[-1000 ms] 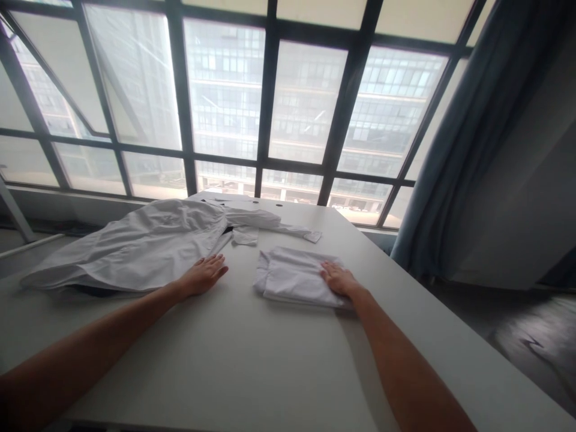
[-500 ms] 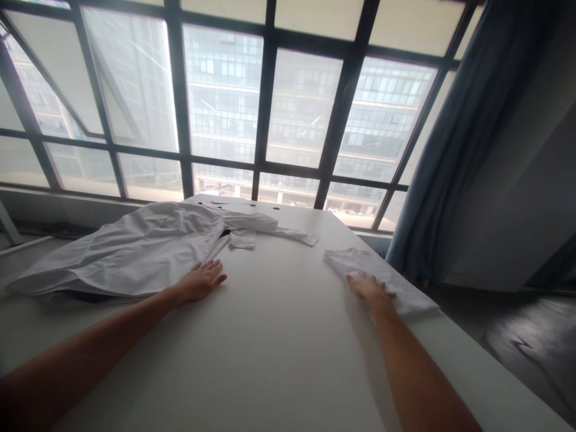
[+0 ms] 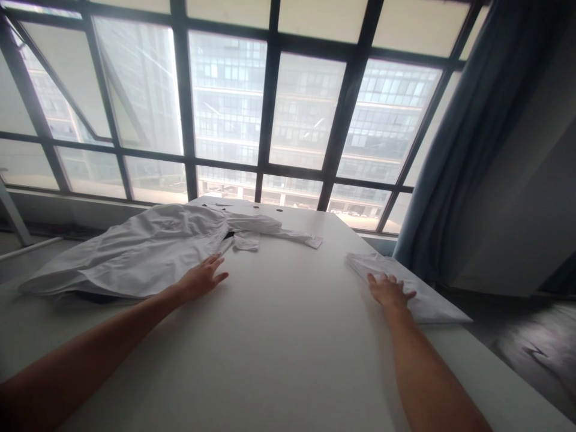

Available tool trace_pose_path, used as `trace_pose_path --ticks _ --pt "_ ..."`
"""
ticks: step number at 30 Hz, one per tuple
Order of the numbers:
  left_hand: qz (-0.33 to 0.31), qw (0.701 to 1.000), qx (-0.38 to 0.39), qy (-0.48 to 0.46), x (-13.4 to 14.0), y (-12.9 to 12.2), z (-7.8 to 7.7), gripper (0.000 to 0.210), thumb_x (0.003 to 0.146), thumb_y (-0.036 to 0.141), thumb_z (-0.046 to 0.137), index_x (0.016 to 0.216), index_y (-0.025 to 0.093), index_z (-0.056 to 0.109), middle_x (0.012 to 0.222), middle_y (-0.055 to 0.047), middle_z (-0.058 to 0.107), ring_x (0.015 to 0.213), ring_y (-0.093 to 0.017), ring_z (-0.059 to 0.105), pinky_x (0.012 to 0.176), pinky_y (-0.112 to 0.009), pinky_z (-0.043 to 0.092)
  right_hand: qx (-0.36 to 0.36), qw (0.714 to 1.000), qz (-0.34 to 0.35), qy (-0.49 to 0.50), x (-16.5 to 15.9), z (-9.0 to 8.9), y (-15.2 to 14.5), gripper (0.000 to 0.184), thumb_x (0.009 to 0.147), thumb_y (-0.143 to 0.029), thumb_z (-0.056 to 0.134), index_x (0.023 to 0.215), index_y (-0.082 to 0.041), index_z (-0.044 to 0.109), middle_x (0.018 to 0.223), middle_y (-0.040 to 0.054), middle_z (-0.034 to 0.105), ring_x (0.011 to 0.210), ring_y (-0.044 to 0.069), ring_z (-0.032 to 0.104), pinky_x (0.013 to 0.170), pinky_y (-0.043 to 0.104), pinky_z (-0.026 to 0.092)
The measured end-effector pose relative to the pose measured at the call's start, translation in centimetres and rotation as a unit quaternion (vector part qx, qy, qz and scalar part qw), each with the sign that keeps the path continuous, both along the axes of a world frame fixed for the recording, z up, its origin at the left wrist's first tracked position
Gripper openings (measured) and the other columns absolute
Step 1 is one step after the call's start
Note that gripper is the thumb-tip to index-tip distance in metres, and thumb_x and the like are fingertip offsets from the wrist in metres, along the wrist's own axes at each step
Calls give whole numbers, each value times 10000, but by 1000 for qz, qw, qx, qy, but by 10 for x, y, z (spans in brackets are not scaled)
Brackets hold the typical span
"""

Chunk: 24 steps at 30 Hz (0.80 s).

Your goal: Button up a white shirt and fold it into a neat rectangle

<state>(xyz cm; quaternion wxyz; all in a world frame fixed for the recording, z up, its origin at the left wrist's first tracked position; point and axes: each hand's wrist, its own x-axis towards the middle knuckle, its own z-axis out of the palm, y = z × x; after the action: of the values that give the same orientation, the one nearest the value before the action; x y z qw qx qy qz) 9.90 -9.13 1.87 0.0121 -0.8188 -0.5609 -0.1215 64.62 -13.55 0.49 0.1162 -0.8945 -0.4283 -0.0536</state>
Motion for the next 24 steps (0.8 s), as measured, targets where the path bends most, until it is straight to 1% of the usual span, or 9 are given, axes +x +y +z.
trace_pose_path --ticks 2,6,13,15,17,19,21,22,24 --pt "55 998 32 14 -8 3 9 519 922 437 517 1338 128 541 1440 -172 486 1335 -297 444 1057 -384 394 6 1000 13 -10 -13 6 2 667 948 -532 216 1429 -154 481 1515 207 388 1381 416 331 1075 709 185" --pt "146 988 -20 33 -25 9 21 403 882 450 555 1102 130 664 1199 -161 634 1109 -295 597 892 -361 478 4 996 84 -31 -41 12 6 610 960 -495 277 1394 -142 521 1491 197 426 1343 376 391 1106 641 196" --pt "156 983 -62 -68 -37 18 22 261 891 365 522 835 168 683 910 -101 718 810 -216 665 678 -264 451 -24 985 167 -47 -65 9 9 522 954 -489 350 1269 -174 622 1434 164 505 1302 349 448 1102 596 218" --pt "166 977 -67 -120 -37 15 25 252 876 360 532 778 172 668 826 -81 710 715 -188 646 606 -246 421 -31 983 174 -45 -67 8 9 511 952 -488 363 1249 -172 633 1418 171 522 1288 343 465 1097 587 222" --pt "167 968 -41 -181 -32 7 35 274 852 396 553 737 168 654 741 -69 682 644 -176 609 556 -246 394 -39 982 180 -43 -67 8 9 504 948 -488 378 1239 -167 635 1406 168 535 1281 337 475 1091 581 231" --pt "130 958 -2 -257 -22 -10 49 330 831 461 566 714 164 647 676 -52 642 608 -169 568 538 -249 384 -44 982 180 -42 -68 8 9 492 944 -483 390 1231 -166 633 1394 157 550 1275 330 485 1087 580 240" --pt "26 940 5 -340 -9 -33 67 372 821 509 566 711 162 646 645 -26 605 595 -152 533 545 -245 392 -36 981 183 -48 -68 7 11 469 936 -475 412 1208 -171 643 1373 149 570 1259 325 506 1078 572 262" --pt "-47 930 -24 -365 -3 -46 75 388 817 529 566 721 162 647 635 -10 588 585 -141 513 547 -242 395 -27 981 186 -53 -68 6 12 454 931 -471 425 1189 -173 652 1356 146 584 1244 321 522 1072 560 280" --pt "-191 899 -160 -361 8 -70 88 401 777 552 619 727 155 648 602 15 554 560 -120 474 532 -230 389 -10 979 193 -65 -70 4 13 434 923 -467 443 1156 -177 667 1325 141 610 1218 315 548 1057 526 322"
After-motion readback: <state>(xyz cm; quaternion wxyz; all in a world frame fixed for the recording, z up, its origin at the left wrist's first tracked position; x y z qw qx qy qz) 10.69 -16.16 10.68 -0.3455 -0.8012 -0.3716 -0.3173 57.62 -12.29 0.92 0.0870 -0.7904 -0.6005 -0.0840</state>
